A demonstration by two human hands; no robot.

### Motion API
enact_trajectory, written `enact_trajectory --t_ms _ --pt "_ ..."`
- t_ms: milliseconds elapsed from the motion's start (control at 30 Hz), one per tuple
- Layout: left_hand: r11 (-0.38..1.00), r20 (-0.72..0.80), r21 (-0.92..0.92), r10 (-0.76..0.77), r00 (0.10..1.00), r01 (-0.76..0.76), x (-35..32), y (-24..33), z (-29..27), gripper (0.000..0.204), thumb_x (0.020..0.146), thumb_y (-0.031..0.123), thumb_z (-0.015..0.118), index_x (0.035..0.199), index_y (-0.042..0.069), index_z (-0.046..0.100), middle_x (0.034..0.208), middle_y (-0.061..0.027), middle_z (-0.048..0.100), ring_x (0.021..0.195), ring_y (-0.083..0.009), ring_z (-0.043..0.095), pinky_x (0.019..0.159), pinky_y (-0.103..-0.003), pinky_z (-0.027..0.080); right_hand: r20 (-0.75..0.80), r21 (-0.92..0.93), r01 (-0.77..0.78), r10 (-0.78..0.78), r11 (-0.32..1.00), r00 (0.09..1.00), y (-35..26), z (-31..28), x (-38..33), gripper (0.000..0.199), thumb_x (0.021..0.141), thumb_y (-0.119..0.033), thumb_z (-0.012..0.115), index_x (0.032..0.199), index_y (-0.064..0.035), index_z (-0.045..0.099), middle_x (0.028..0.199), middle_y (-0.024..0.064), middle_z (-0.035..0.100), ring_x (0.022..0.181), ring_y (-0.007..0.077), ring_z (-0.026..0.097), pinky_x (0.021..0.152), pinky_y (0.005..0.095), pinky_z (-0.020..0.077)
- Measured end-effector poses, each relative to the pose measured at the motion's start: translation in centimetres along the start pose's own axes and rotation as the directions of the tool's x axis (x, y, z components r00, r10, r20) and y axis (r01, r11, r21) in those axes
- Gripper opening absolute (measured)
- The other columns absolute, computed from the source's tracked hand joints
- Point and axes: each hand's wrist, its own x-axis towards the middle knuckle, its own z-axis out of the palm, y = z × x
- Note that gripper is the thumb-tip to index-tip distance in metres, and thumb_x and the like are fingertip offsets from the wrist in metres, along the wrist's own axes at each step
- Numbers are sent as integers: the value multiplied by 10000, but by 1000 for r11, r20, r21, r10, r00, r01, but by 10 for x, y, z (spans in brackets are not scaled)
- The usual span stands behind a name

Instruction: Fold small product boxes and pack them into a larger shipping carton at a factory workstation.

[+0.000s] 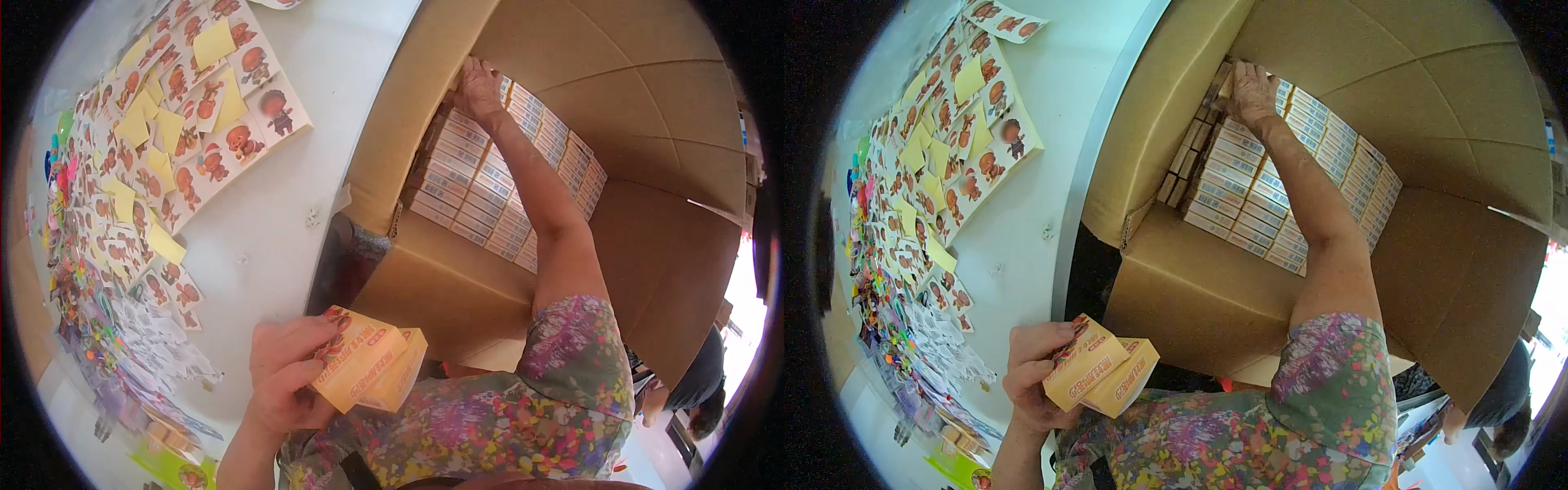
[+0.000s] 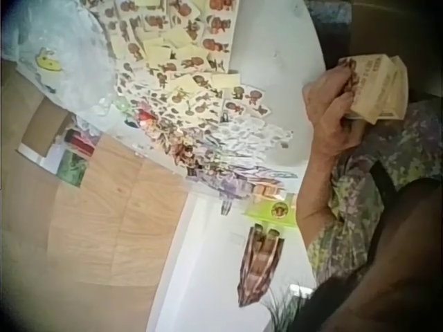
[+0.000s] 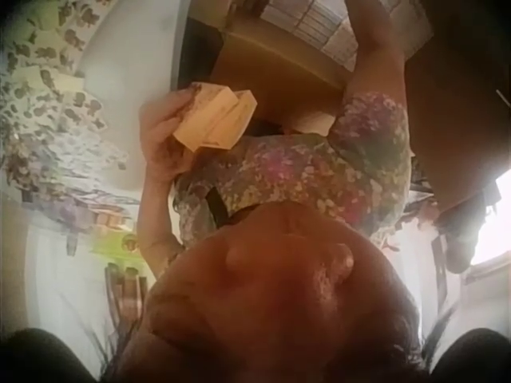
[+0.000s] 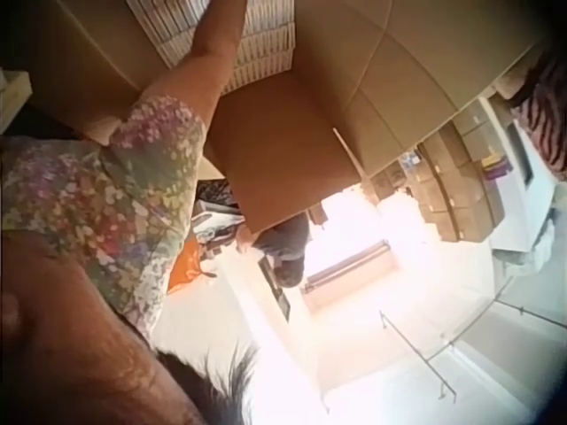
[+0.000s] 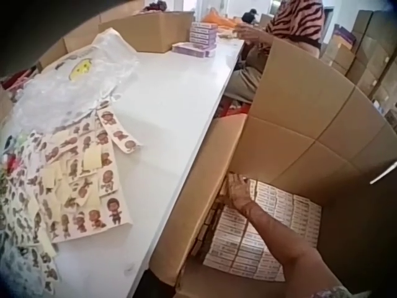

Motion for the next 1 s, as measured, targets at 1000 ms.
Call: enact_trajectory --t_ms 1000 --pt "997 97 67 -42 994 35 -1 2 -7 368 655 96 753 894 125 475 1110 -111 651 927 -304 651 744 -378 396 -222 30 339 -325 940 919 7 -18 -9 466 760 -228 758 1141 -34 575 1097 149 602 991 316 580 871 432 490"
